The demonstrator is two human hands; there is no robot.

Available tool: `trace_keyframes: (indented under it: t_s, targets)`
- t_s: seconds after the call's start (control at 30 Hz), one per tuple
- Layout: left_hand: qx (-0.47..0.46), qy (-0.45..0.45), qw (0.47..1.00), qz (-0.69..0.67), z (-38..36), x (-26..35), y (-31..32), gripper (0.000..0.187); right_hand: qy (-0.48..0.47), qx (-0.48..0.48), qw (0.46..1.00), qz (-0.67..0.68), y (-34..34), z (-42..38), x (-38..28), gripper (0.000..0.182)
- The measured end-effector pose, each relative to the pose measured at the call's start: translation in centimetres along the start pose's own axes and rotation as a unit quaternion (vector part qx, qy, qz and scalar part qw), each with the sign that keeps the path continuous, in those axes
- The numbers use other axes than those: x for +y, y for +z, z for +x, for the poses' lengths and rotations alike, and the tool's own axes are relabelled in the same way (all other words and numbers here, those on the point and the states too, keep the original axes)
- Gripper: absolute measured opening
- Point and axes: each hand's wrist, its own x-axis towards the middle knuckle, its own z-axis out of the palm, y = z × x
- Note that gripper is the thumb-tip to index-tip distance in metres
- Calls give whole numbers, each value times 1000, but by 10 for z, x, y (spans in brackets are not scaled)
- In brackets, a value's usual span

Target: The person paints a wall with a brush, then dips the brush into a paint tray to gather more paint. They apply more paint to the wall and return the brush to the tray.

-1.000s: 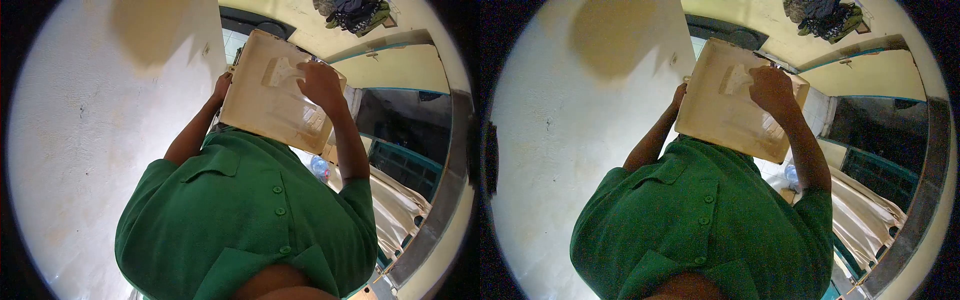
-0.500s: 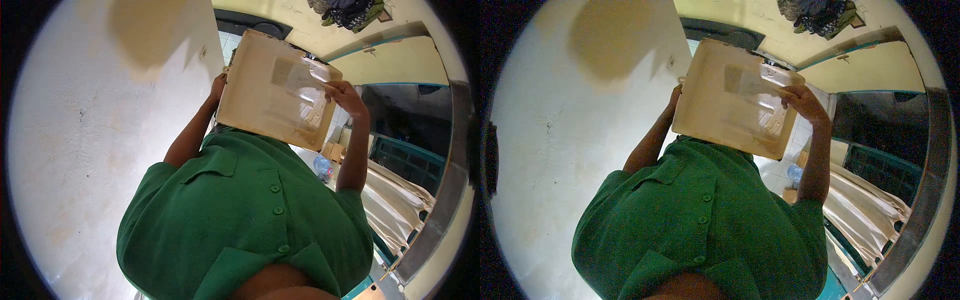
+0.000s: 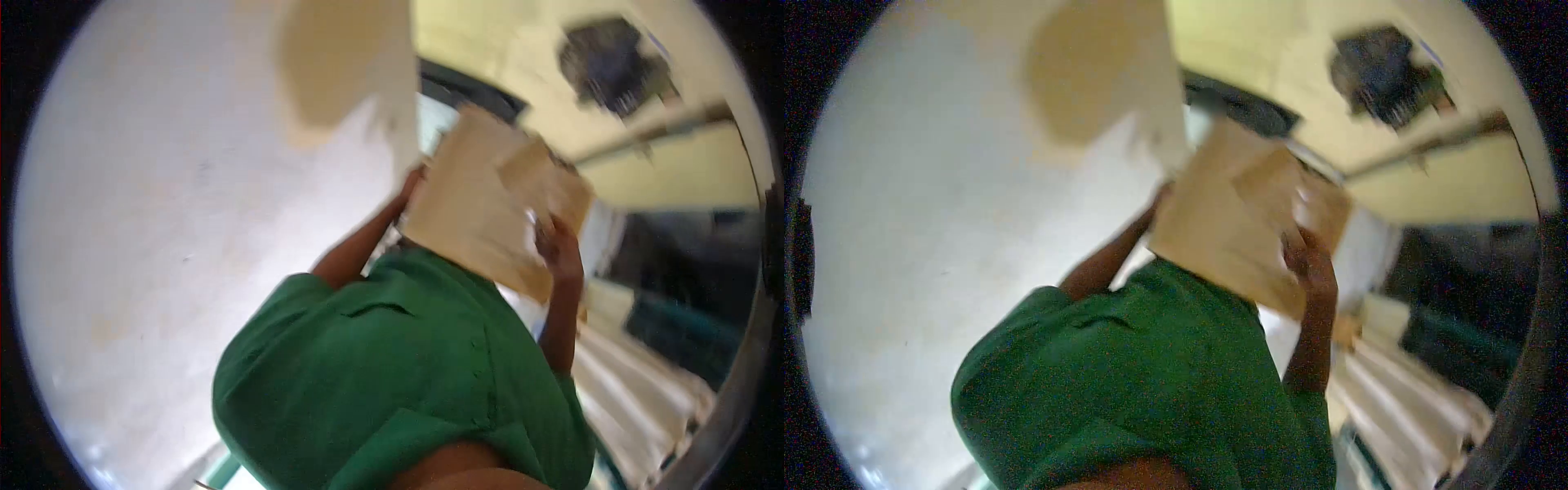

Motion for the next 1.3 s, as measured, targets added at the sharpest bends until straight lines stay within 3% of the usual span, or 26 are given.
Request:
trace_keyframes:
  t_s: [0.03, 0.07, 0.1, 0.2, 0.23, 0.27, 0.3, 0.33, 0.4, 0.5, 0.6, 0.67, 0.73, 0.83, 0.93, 1.03, 1.13, 1.23, 1.3]
  targets:
    - [6, 18, 999, 29, 3, -5, 2, 28, -5, 9, 995, 104, 20, 0, -13, 35]
    - [9, 30, 998, 51, 5, -10, 5, 28, -40, -12, 995, 90, 30, 5, -21, 37]
    - [9, 37, 997, 67, 8, -15, 6, 27, -78, -95, 989, 88, 32, 19, -25, 32]
    - [0, 46, 995, 94, 8, -16, 8, 26, -111, -111, 977, 144, 71, 46, -49, 32]
    - [-8, 56, 994, 91, 5, 3, 1, 23, -125, -155, 975, 98, 82, 58, -61, 33]
    - [-12, 58, 995, 79, 11, -14, 7, 21, -136, -132, 978, 88, 100, 65, -72, 33]
    - [-4, 6, 997, 81, 7, 5, 1, 22, -147, -107, 980, 79, 124, 71, -81, 34]
    - [41, -103, 993, -40, 9, 5, 5, 25, -157, -81, 982, 71, 146, 78, -90, 34]
    - [2, 6, 995, 99, 9, -3, 0, 29, -184, -202, 961, 33, 177, 97, -111, 34]
    - [10, 63, 986, 153, 20, -43, 7, 34, -224, -241, 944, 6, 239, 100, -143, 31]
    - [42, -129, 990, -32, 16, -11, 3, 37, -294, -280, 913, -34, 276, 129, -157, 27]
    - [35, -57, 998, 17, 22, -46, 11, 39, -326, -293, 898, -42, 297, 142, -164, 26]
    - [39, -13, 996, 84, 22, -51, 12, 39, -333, -296, 895, -18, 315, 150, -171, 27]
    - [31, -69, 997, 32, 22, -41, 11, 40, -346, -304, 888, 4, 327, 163, -172, 28]
    - [92, -148, 983, -65, 20, -27, 15, 40, -306, -313, 899, 25, 328, 177, -152, 28]
    - [51, -54, 997, 36, 20, -32, 9, 38, -272, -304, 913, 22, 332, 186, -137, 27]
    - [39, -89, 995, -26, 16, -21, 4, 38, -290, -300, 909, -15, 340, 193, -124, 25]
    - [37, -145, 989, -4, 7, 30, -10, 38, -302, -298, 905, -42, 345, 207, -115, 20]
    - [38, -137, 990, 7, 7, 30, -12, 39, -289, -290, 911, -43, 346, 205, -112, 16]
